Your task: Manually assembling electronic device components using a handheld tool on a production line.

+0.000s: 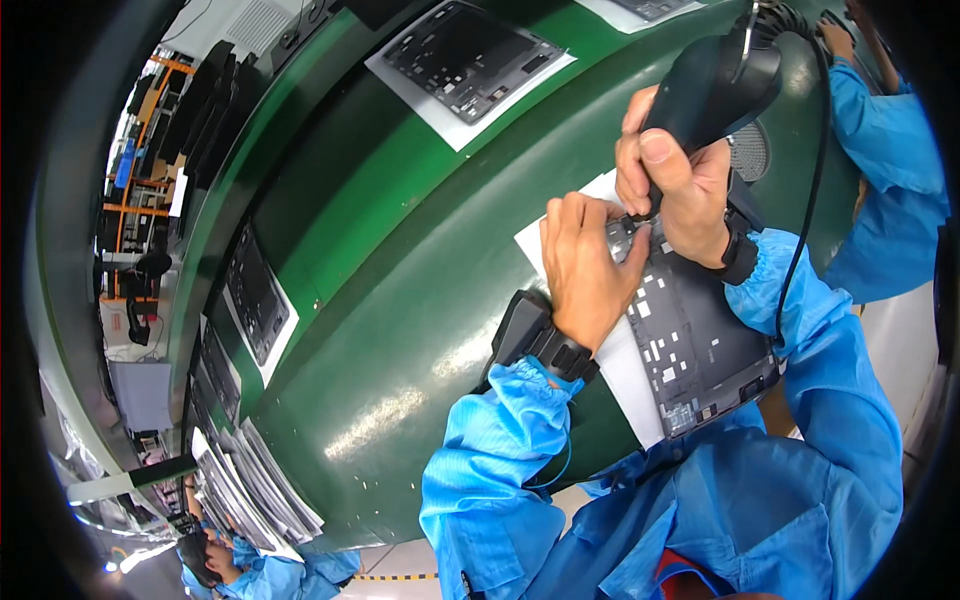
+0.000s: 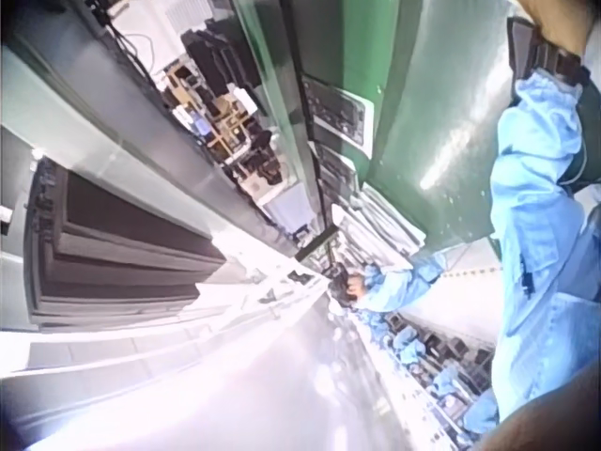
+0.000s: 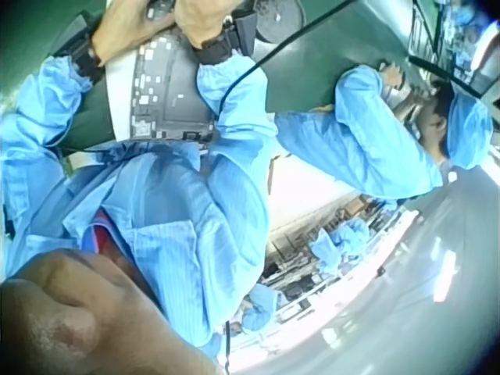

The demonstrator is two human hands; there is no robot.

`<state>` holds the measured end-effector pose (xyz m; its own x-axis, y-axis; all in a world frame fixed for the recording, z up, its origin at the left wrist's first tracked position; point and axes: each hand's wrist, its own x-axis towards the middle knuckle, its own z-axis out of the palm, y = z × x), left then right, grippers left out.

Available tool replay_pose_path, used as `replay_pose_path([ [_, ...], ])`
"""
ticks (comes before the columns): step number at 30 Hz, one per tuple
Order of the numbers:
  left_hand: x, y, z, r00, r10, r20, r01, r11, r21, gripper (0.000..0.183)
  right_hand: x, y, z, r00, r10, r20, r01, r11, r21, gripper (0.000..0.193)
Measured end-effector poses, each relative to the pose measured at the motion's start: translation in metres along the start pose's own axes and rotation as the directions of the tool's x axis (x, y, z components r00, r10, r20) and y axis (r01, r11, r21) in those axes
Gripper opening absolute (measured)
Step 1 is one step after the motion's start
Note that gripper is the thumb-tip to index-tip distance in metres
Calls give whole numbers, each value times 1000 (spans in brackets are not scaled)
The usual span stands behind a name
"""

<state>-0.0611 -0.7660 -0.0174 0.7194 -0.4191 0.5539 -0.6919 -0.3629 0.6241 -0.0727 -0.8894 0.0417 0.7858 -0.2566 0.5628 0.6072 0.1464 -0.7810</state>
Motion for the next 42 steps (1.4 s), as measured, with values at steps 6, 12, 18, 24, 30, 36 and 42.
replay_pose_path([
  [6,-1,-1,2,1000,-9,11,9,1000,-9,34,-2,3,1,1000,5,-25,-4,1000,19,21],
  [12,-1,-2,3,1000,-5,8,5,1000,-17,34,-1,4,1,999,13,-45,-13,1000,3,23],
  [18,-1,-1,3,1000,-3,7,3,1000,-11,34,-2,3,2,999,20,-46,-20,1000,-4,23],
  [24,-2,-2,3,1000,-3,7,3,1000,-7,34,-4,7,3,1000,3,-25,-2,1000,29,20],
  [30,-1,-1,4,1000,-11,14,11,1000,-3,34,-4,3,-1,999,30,45,-24,992,-125,32],
  [36,-2,-1,2,999,-37,38,38,999,-18,31,-6,9,-2,996,31,83,-21,993,-115,30],
  [42,-1,-2,3,999,-26,33,27,999,-21,32,-6,9,4,999,30,-17,-30,999,-32,19],
])
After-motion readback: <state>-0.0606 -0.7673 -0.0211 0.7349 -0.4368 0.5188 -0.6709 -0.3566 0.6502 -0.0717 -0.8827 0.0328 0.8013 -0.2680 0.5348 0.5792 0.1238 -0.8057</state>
